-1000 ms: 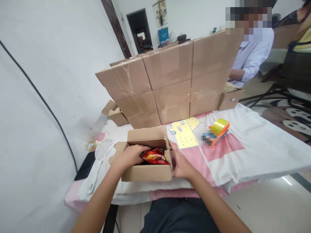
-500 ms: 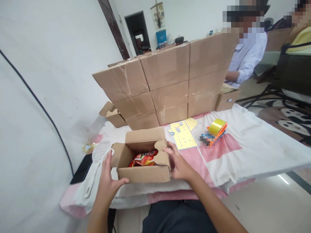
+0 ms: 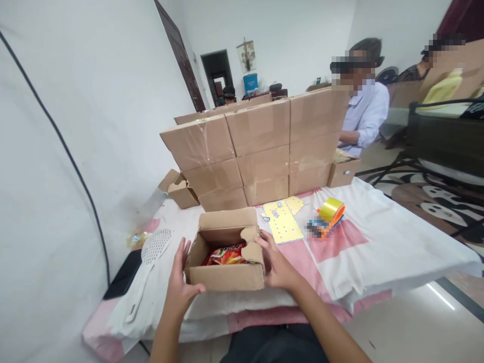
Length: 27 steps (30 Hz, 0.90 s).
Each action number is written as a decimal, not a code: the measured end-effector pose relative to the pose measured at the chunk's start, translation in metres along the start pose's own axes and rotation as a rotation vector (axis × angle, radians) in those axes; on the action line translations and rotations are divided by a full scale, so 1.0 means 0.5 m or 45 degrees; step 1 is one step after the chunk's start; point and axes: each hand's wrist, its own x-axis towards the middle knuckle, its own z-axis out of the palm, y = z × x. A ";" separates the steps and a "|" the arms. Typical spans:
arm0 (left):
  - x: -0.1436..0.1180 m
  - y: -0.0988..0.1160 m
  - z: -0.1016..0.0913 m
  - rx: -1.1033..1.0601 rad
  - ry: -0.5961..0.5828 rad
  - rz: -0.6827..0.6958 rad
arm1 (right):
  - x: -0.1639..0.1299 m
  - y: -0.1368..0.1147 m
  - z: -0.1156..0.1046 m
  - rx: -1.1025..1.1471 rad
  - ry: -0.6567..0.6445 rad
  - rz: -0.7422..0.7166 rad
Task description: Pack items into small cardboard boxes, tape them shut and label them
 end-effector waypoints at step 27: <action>0.000 0.085 -0.025 0.842 -0.368 0.391 | 0.002 0.008 0.002 0.064 0.018 -0.066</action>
